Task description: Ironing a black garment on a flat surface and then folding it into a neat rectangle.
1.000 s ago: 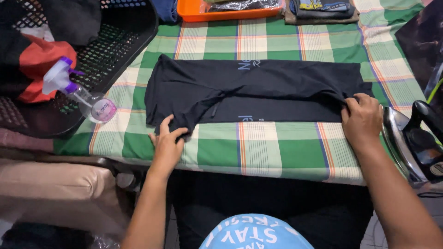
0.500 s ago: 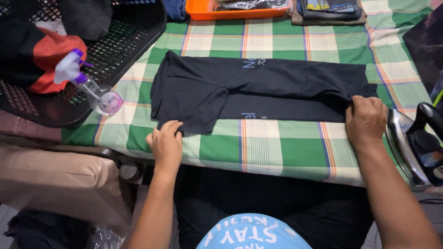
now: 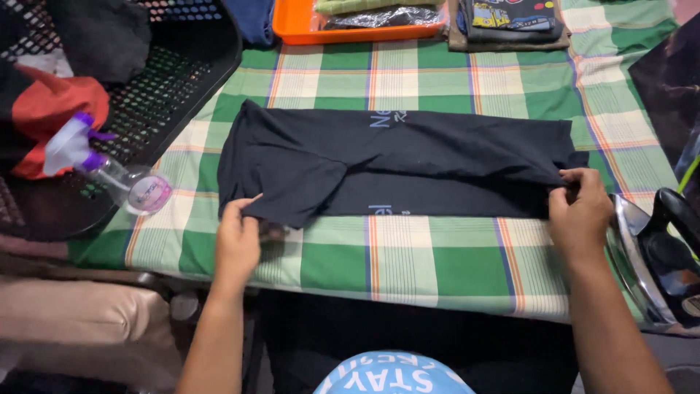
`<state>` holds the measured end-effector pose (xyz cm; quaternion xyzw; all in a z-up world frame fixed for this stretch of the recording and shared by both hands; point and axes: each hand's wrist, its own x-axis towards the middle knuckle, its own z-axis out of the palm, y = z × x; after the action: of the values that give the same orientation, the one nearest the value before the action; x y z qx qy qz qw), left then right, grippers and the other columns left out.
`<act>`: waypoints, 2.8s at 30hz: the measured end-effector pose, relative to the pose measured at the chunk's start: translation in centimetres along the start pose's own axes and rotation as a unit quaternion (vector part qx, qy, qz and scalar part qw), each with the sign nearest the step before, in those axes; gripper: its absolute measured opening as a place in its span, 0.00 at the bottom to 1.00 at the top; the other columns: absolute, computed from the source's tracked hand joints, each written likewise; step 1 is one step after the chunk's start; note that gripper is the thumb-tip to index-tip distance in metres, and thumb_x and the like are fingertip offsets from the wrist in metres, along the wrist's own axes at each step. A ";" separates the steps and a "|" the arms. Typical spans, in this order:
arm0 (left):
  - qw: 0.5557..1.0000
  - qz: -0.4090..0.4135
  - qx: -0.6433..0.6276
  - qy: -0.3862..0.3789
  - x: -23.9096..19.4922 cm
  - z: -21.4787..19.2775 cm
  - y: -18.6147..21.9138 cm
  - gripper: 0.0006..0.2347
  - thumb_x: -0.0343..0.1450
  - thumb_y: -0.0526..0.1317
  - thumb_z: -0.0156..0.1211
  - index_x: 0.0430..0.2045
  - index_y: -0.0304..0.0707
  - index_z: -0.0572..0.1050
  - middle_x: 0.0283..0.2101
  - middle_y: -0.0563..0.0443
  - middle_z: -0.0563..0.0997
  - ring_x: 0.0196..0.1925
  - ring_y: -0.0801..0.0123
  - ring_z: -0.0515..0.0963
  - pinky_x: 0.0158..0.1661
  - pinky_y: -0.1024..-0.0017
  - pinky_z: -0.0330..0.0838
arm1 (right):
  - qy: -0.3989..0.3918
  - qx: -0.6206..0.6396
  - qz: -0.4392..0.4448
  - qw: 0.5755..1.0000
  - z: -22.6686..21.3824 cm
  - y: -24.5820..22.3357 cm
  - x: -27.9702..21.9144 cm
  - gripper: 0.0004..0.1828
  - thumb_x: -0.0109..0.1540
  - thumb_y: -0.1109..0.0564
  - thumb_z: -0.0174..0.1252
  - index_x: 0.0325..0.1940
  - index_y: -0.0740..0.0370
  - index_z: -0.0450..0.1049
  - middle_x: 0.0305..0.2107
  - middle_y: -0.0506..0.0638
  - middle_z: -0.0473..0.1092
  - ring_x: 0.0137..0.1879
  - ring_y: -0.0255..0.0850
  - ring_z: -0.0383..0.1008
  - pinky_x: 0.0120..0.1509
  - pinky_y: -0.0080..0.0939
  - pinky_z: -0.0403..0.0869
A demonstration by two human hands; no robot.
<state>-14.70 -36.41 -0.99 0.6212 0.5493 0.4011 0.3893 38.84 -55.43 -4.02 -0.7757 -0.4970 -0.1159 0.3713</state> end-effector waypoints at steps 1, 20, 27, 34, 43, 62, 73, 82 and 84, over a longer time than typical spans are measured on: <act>1.000 0.001 0.000 -0.003 0.0 -0.3 0.7 0.13 0.73 0.32 0.43 0.48 0.38 0.73 0.53 0.47 0.82 0.48 0.67 0.81 0.48 0.72 0.75 | 0.001 -0.001 0.003 1.000 -0.4 -0.2 0.1 0.15 0.63 0.69 0.54 0.55 0.67 0.73 0.46 0.60 0.73 0.48 0.56 0.74 0.57 0.53 0.70; 0.988 0.134 0.064 0.036 6.2 -3.8 6.8 0.06 0.74 0.28 0.58 0.41 0.32 0.82 0.41 0.52 0.80 0.45 0.70 0.78 0.48 0.75 0.70 | -0.061 -0.214 -0.088 0.971 -2.5 2.7 3.6 0.14 0.70 0.55 0.65 0.60 0.57 0.82 0.50 0.52 0.78 0.52 0.49 0.80 0.50 0.49 0.76; 0.992 0.103 0.071 0.031 6.4 -3.9 5.6 0.04 0.76 0.31 0.62 0.42 0.33 0.82 0.41 0.54 0.81 0.44 0.74 0.78 0.46 0.76 0.70 | -0.059 -0.047 0.001 0.997 -2.7 1.0 3.1 0.30 0.57 0.68 0.62 0.65 0.72 0.71 0.56 0.68 0.64 0.60 0.63 0.68 0.63 0.57 0.70; 0.995 0.078 0.059 0.023 5.7 -3.9 5.9 0.05 0.75 0.32 0.62 0.43 0.34 0.82 0.41 0.55 0.81 0.45 0.76 0.78 0.47 0.78 0.71 | -0.073 -0.028 -0.078 0.994 -3.3 0.5 1.5 0.14 0.66 0.70 0.62 0.56 0.69 0.82 0.59 0.63 0.72 0.67 0.55 0.71 0.71 0.54 0.71; 0.991 0.113 0.074 0.019 6.5 -4.6 6.2 0.06 0.76 0.28 0.61 0.43 0.33 0.81 0.41 0.55 0.82 0.45 0.76 0.77 0.48 0.78 0.71 | -0.134 0.003 0.008 0.991 -4.8 -0.8 3.0 0.15 0.67 0.68 0.54 0.56 0.68 0.79 0.49 0.59 0.76 0.54 0.50 0.75 0.64 0.47 0.71; 0.991 0.017 0.130 -0.032 3.3 -5.6 6.6 0.06 0.73 0.32 0.62 0.39 0.34 0.84 0.42 0.52 0.83 0.47 0.72 0.79 0.50 0.76 0.69 | -0.270 -0.163 0.241 0.918 8.2 13.4 18.4 0.13 0.64 0.52 0.57 0.42 0.60 0.84 0.29 0.61 0.75 0.34 0.59 0.74 0.37 0.57 0.75; 0.992 -0.020 0.123 -0.007 3.7 -4.9 6.1 0.08 0.72 0.32 0.60 0.42 0.36 0.84 0.42 0.55 0.83 0.48 0.74 0.79 0.51 0.76 0.69 | -0.199 0.320 0.520 0.766 11.7 22.8 18.3 0.11 0.63 0.49 0.55 0.26 0.37 0.66 0.16 0.37 0.62 0.20 0.30 0.62 0.18 0.34 0.54; 0.994 0.003 0.107 -0.023 3.8 -5.1 4.9 0.08 0.72 0.30 0.60 0.41 0.35 0.84 0.41 0.55 0.83 0.46 0.75 0.79 0.50 0.78 0.69 | -0.270 0.026 0.366 0.890 8.9 15.7 18.9 0.13 0.60 0.44 0.68 0.39 0.53 0.81 0.22 0.52 0.64 0.26 0.45 0.58 0.29 0.47 0.59; 0.995 0.006 0.099 -0.027 3.7 -5.4 4.4 0.07 0.73 0.32 0.62 0.42 0.36 0.84 0.38 0.56 0.81 0.44 0.76 0.77 0.48 0.78 0.68 | -0.287 0.120 0.425 0.850 7.9 14.8 18.9 0.13 0.65 0.45 0.63 0.34 0.51 0.70 0.21 0.50 0.59 0.25 0.42 0.55 0.28 0.44 0.54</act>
<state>-17.76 -32.88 5.36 0.6708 0.5717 0.3302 0.3378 59.06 -40.39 -6.00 -0.8596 -0.2130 0.3414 0.3150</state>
